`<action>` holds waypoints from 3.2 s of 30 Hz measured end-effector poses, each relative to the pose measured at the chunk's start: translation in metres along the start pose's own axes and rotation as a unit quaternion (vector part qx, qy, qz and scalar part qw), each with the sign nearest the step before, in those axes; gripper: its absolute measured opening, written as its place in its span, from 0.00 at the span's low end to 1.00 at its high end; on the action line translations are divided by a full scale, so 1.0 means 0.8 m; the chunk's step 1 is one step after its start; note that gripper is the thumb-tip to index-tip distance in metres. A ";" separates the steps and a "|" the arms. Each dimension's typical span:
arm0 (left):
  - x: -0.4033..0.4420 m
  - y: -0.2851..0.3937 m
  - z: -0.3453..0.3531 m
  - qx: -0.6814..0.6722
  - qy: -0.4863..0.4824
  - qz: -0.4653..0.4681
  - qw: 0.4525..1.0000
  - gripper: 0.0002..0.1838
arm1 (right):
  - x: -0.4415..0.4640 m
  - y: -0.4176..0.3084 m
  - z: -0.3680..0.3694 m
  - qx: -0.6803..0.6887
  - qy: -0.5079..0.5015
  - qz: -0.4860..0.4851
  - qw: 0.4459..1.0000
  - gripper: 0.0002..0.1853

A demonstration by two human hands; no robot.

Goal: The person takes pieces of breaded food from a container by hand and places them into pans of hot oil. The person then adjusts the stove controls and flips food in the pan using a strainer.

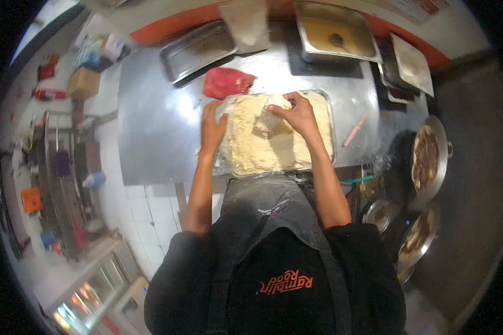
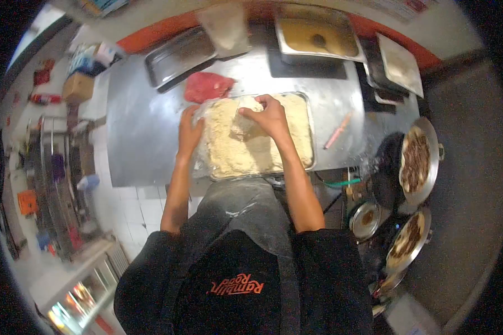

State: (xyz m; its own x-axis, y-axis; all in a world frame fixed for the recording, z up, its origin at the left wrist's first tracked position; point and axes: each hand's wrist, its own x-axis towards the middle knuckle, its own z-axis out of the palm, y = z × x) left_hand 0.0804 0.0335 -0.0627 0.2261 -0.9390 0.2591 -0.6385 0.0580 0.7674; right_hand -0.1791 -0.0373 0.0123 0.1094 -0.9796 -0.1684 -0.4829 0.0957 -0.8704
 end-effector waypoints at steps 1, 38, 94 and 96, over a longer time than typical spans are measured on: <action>0.002 0.004 0.000 0.007 0.007 0.017 1.000 0.21 | -0.007 0.006 -0.026 0.054 0.001 0.015 0.998 0.39; -0.171 0.315 0.071 0.247 -0.018 0.133 0.960 0.14 | -0.410 0.417 -0.893 -0.261 0.522 0.015 0.812 0.14; -0.028 -0.073 0.024 -0.103 0.077 -0.159 0.979 0.05 | -0.023 0.000 0.281 -0.318 -0.028 0.044 0.947 0.22; -0.040 -0.071 0.027 -0.075 0.058 -0.119 0.988 0.04 | -0.026 0.000 0.280 -0.314 -0.009 0.001 0.950 0.22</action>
State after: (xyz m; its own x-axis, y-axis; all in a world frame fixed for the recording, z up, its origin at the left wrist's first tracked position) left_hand 0.0937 0.0527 -0.1267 0.4458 -0.8871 0.1193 -0.4423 -0.1024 0.8910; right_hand 0.0129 0.0227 -0.0880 0.1201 -0.9757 -0.1832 -0.9049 -0.0317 -0.4244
